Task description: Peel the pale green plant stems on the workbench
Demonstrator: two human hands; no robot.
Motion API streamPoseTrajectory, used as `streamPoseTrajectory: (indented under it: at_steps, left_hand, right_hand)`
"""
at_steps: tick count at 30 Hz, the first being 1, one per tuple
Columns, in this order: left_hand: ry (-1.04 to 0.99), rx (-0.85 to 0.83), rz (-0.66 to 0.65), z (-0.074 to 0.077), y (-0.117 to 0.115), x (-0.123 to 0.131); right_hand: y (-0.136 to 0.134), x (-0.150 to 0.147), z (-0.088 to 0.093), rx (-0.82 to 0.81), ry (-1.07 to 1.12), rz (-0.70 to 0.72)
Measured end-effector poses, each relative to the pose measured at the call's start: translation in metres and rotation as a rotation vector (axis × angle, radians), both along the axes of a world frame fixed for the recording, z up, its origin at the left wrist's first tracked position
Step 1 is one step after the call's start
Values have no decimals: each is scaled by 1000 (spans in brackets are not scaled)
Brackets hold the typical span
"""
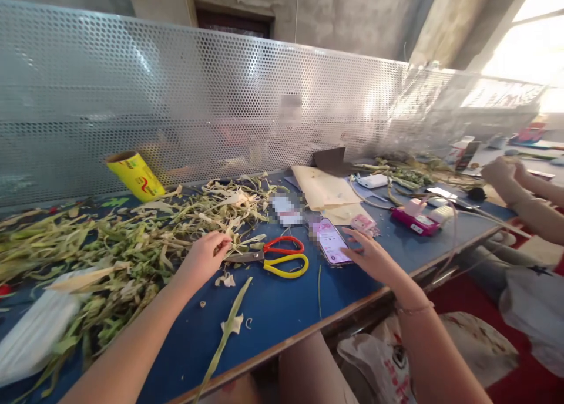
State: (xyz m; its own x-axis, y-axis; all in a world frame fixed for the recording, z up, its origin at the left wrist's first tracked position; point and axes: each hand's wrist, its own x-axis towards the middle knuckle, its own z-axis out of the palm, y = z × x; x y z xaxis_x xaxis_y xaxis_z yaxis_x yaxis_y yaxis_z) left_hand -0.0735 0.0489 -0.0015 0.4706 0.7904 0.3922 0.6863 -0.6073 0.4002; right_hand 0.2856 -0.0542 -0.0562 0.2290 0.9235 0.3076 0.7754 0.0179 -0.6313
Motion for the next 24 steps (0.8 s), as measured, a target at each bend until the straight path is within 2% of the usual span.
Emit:
streamPoseTrajectory:
  at_steps: [5, 13, 16, 20, 24]
  left_hand:
    - [20, -26, 5, -1, 0, 2]
    - [-8, -45, 66, -2, 7, -5]
    - [-40, -114, 131, -3, 8, -5]
    - [-173, -197, 192, -4, 6, -3]
    - [-295, -159, 224, -2, 3, -1]
  right_hand:
    - [-5, 10, 3, 168, -151, 84]
    - [-1, 1, 5, 14, -383, 177]
    - [-4, -2, 8, 73, -357, 136]
    - [-3, -16, 26, 220, -291, 135]
    - [10, -46, 63, 295, -217, 257]
